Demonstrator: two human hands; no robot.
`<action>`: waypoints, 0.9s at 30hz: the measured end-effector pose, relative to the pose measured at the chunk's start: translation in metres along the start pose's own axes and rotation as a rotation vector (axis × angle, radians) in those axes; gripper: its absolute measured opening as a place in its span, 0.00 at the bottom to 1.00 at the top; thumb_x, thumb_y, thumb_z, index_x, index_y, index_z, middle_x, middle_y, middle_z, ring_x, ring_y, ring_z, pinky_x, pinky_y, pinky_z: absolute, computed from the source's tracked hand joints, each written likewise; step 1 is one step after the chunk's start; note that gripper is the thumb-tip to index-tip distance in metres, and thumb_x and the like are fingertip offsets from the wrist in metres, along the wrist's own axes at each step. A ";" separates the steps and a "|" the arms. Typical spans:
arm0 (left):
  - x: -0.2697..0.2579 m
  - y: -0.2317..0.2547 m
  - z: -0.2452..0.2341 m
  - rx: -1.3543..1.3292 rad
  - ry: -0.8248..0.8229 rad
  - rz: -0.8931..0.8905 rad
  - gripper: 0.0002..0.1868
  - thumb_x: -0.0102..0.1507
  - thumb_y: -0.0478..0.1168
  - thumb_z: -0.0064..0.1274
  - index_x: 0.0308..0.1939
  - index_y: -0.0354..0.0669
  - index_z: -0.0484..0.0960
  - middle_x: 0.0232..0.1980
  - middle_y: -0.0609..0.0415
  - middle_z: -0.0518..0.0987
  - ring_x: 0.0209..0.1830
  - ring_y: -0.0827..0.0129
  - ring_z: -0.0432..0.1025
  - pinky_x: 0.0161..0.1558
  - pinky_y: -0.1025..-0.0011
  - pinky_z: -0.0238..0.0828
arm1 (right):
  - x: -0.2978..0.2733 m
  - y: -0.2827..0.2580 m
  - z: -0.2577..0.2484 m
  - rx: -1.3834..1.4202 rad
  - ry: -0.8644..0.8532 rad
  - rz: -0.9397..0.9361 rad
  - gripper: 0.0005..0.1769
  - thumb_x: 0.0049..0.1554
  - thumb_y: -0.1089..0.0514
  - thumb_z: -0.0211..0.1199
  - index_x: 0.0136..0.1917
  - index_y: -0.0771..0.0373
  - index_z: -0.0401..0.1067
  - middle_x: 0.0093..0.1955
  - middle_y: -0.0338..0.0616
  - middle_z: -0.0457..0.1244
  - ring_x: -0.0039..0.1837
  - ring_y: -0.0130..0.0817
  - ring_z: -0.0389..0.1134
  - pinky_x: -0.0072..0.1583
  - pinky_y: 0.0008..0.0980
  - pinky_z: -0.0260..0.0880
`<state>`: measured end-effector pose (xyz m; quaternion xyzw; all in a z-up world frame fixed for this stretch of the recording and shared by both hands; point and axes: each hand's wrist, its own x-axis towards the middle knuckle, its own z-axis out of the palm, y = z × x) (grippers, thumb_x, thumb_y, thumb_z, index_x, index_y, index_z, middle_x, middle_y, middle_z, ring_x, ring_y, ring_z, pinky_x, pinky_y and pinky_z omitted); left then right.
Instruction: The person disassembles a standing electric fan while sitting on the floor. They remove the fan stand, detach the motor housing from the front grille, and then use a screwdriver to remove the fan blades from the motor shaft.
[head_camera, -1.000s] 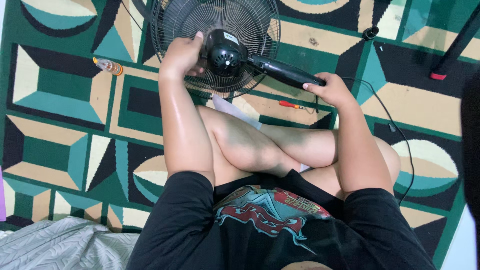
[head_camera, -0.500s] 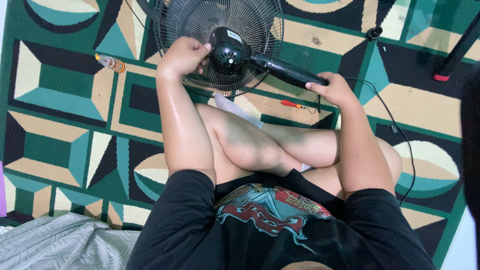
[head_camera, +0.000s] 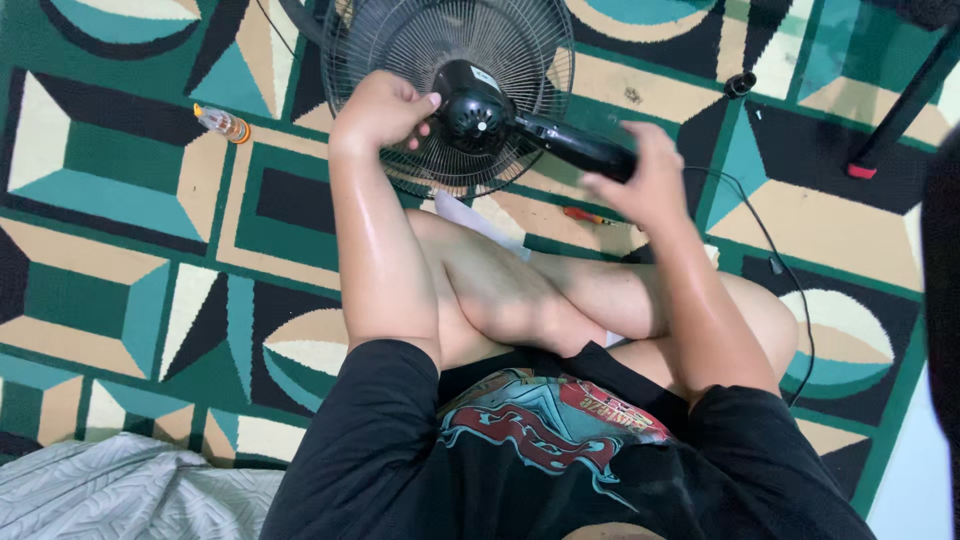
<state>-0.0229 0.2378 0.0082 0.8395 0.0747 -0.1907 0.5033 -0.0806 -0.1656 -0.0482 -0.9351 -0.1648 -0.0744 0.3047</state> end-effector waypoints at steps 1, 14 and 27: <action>0.001 -0.001 0.000 -0.007 -0.005 0.001 0.19 0.66 0.45 0.59 0.27 0.33 0.81 0.24 0.53 0.81 0.18 0.76 0.73 0.22 0.73 0.69 | 0.005 -0.020 0.005 0.023 -0.018 -0.053 0.50 0.44 0.43 0.82 0.70 0.68 0.64 0.67 0.61 0.62 0.69 0.60 0.64 0.70 0.50 0.63; 0.015 -0.023 -0.003 -0.156 -0.092 0.160 0.12 0.64 0.40 0.61 0.34 0.32 0.85 0.29 0.52 0.84 0.21 0.75 0.76 0.26 0.75 0.73 | 0.060 -0.146 0.091 0.107 0.160 -0.173 0.65 0.39 0.49 0.88 0.78 0.65 0.51 0.78 0.63 0.51 0.79 0.61 0.53 0.76 0.49 0.58; 0.017 -0.015 -0.003 -0.143 -0.100 0.248 0.06 0.60 0.34 0.62 0.35 0.32 0.88 0.30 0.50 0.85 0.22 0.73 0.78 0.27 0.74 0.75 | 0.066 -0.150 0.099 0.212 0.217 -0.144 0.52 0.44 0.59 0.83 0.75 0.64 0.57 0.73 0.57 0.59 0.75 0.55 0.62 0.74 0.44 0.65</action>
